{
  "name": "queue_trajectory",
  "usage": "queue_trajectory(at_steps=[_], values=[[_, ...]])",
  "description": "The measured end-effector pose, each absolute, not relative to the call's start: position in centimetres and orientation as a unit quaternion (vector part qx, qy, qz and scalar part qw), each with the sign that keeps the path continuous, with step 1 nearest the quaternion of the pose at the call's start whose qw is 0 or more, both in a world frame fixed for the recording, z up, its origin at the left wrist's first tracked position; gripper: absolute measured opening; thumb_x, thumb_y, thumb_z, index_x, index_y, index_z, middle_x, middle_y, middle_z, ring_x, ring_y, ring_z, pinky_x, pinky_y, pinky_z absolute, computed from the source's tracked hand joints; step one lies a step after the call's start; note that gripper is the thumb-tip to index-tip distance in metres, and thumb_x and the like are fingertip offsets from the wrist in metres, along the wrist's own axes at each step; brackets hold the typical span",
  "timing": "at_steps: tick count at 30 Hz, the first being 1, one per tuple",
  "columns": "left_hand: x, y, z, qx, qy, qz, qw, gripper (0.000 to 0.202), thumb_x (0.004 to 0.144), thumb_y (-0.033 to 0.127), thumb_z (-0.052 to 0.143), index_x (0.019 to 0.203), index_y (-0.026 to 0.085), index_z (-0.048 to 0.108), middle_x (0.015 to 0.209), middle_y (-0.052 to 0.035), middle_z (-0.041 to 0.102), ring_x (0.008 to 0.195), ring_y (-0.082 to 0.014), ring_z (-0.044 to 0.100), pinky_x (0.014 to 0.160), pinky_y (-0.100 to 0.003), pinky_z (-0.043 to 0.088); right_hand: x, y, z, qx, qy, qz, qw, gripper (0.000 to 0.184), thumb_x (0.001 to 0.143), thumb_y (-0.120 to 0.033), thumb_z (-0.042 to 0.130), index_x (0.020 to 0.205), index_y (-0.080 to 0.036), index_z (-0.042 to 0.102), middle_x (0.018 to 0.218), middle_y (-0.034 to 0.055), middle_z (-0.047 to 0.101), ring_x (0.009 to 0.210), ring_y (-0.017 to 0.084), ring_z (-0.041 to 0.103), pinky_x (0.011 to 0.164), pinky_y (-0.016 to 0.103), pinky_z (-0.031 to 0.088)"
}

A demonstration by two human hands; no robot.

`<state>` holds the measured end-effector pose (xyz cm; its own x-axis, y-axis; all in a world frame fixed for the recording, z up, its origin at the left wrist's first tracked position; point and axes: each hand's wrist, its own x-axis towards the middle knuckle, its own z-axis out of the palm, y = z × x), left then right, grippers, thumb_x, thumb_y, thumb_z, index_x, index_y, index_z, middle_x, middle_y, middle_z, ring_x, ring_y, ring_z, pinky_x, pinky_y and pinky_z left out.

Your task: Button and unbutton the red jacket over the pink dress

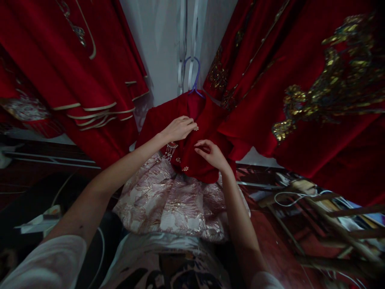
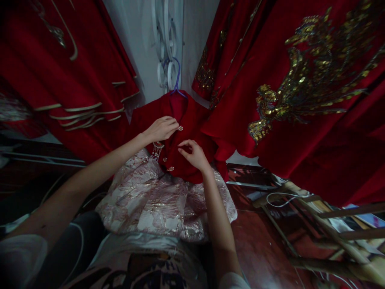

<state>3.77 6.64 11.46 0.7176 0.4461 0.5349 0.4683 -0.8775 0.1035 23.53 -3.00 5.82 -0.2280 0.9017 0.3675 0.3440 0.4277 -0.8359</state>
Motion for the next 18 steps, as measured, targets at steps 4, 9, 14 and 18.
queue_trajectory(at_steps=[4,9,14,18], values=[[3.6,6.0,12.1,-0.918,-0.282,-0.277,0.038,0.03,0.094,0.035,0.042,0.099,0.018,0.065,0.097,-0.01,0.066,0.093,-0.022,0.061,0.093,-0.036,0.04,21.3,-2.3,8.1,-0.441,-0.67,0.169,0.573,0.037,0.09,-0.048,0.049,0.114,-0.021,0.056,0.128,0.0111,0.055,0.127,0.021,0.048,0.113,0.039,0.035],[3.1,5.5,12.3,-0.899,-0.373,-0.226,0.032,0.031,0.085,0.039,0.051,0.074,0.014,0.067,0.071,-0.0143,0.065,0.085,-0.031,0.064,0.084,-0.041,0.04,16.5,1.7,10.0,-0.399,-0.701,0.243,0.539,0.07,0.092,-0.066,0.023,0.145,-0.02,0.026,0.149,0.0124,0.036,0.142,0.021,0.031,0.117,0.043,0.027],[-0.1,6.7,11.0,-0.872,-0.417,-0.252,0.039,0.026,0.072,0.029,0.056,0.049,0.016,0.055,0.051,-0.0113,0.056,0.087,-0.0332,0.063,0.088,-0.045,0.034,15.4,3.7,8.8,-0.558,-0.617,0.154,0.533,0.105,0.08,-0.078,0.037,0.149,-0.005,0.005,0.152,0.0289,0.017,0.146,0.041,0.005,0.114,0.064,0.008],[-4.0,9.2,11.8,-0.837,-0.442,-0.321,0.01,0.032,0.073,0.033,0.052,0.046,0.016,0.051,0.051,-0.0101,0.055,0.093,-0.0342,0.062,0.094,-0.048,0.029,19.2,2.8,9.5,-0.609,-0.608,0.018,0.508,0.095,0.085,-0.073,0.033,0.142,0.002,0.021,0.137,0.0347,0.036,0.138,0.044,0.028,0.11,0.061,0.022]])
